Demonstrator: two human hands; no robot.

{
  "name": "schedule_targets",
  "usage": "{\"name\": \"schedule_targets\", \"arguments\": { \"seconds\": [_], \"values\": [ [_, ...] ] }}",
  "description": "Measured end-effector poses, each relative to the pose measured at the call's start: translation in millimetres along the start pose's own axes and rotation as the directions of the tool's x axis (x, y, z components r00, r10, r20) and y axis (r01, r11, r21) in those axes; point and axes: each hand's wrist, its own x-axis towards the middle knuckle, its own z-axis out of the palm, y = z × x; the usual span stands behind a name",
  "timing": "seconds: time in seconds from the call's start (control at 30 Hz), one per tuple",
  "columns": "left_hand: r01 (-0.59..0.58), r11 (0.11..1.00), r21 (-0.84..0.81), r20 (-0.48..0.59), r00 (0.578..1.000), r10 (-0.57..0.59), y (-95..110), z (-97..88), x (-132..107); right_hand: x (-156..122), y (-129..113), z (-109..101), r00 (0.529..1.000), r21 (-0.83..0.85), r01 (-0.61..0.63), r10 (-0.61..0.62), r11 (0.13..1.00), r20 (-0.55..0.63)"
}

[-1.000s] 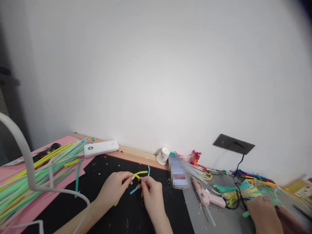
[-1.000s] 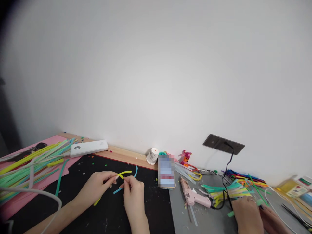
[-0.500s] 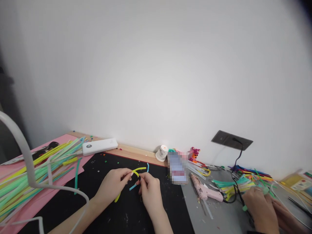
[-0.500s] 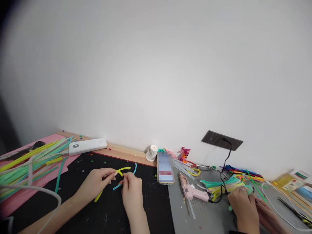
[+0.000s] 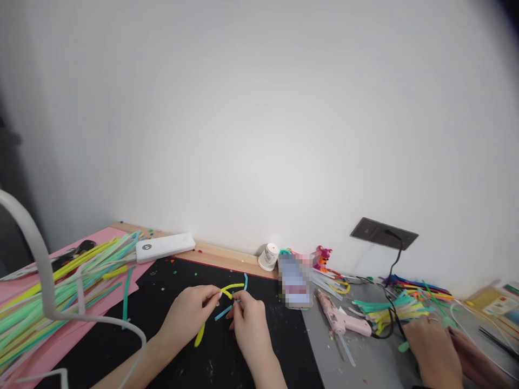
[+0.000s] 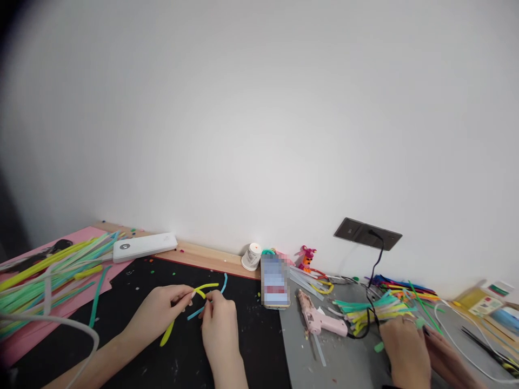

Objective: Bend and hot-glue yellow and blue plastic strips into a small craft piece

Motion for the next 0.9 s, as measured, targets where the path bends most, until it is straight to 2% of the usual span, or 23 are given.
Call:
{"name": "schedule_targets", "arguments": {
  "seconds": [0.07,0.13,0.2,0.3,0.37,0.43,0.47,0.53,0.6,0.67,0.77,0.9],
  "values": [
    [-0.006,1.000,-0.031,0.005,1.000,0.006,-2.7,1.4,0.8,-0.5,-1.8,-14.1,0.999,0.007,-0.027,0.026,1.000,0.019],
    [-0.008,0.998,-0.065,0.018,1.000,0.010,-5.8,3.1,1.4,-1.2,-0.6,-39.3,0.998,0.001,-0.061,0.061,0.998,0.016],
    [-0.008,0.995,-0.102,0.034,0.999,0.012,-8.2,4.5,1.8,-2.6,7.8,-74.8,0.994,-0.037,-0.095,0.093,0.995,-0.053],
    [-0.003,0.988,-0.157,0.041,0.999,0.009,-9.5,5.5,2.6,-6.6,39.6,-135.2,0.973,-0.270,-0.203,0.164,0.941,-0.160],
    [-0.003,0.984,-0.179,0.030,1.000,0.008,-9.8,5.5,3.6,-10.6,70.6,-169.2,0.930,-0.439,-0.364,0.291,0.821,-0.227],
    [-0.005,0.980,-0.198,0.022,1.000,0.009,-10.6,5.8,5.0,-15.1,101.4,-191.8,0.883,-0.617,-0.460,0.401,0.638,-0.244],
    [-0.001,0.977,-0.214,0.022,1.000,0.006,-11.3,6.2,5.8,-17.1,114.5,-198.5,0.880,-0.700,-0.439,0.427,0.563,-0.209],
    [0.028,0.962,-0.271,0.040,0.999,-0.018,-13.4,7.5,7.0,-19.8,133.2,-204.2,0.874,-0.734,-0.428,0.448,0.527,-0.188],
    [0.092,0.936,-0.341,0.080,0.994,-0.068,-15.5,9.1,7.7,-20.6,142.0,-203.5,0.873,-0.751,-0.418,0.453,0.511,-0.178],
    [0.156,0.906,-0.393,0.120,0.986,-0.117,-16.9,10.3,7.7,-19.9,144.1,-201.2,0.875,-0.770,-0.404,0.455,0.494,-0.167],
    [0.188,0.881,-0.434,0.142,0.980,-0.139,-16.4,10.8,7.0,-18.1,143.0,-200.2,0.883,-0.793,-0.369,0.450,0.485,-0.135],
    [0.239,0.851,-0.467,0.172,0.969,-0.178,-12.1,8.9,6.3,-18.5,140.9,-204.8,0.908,-0.803,-0.310,0.408,0.509,-0.092]
  ]
}}
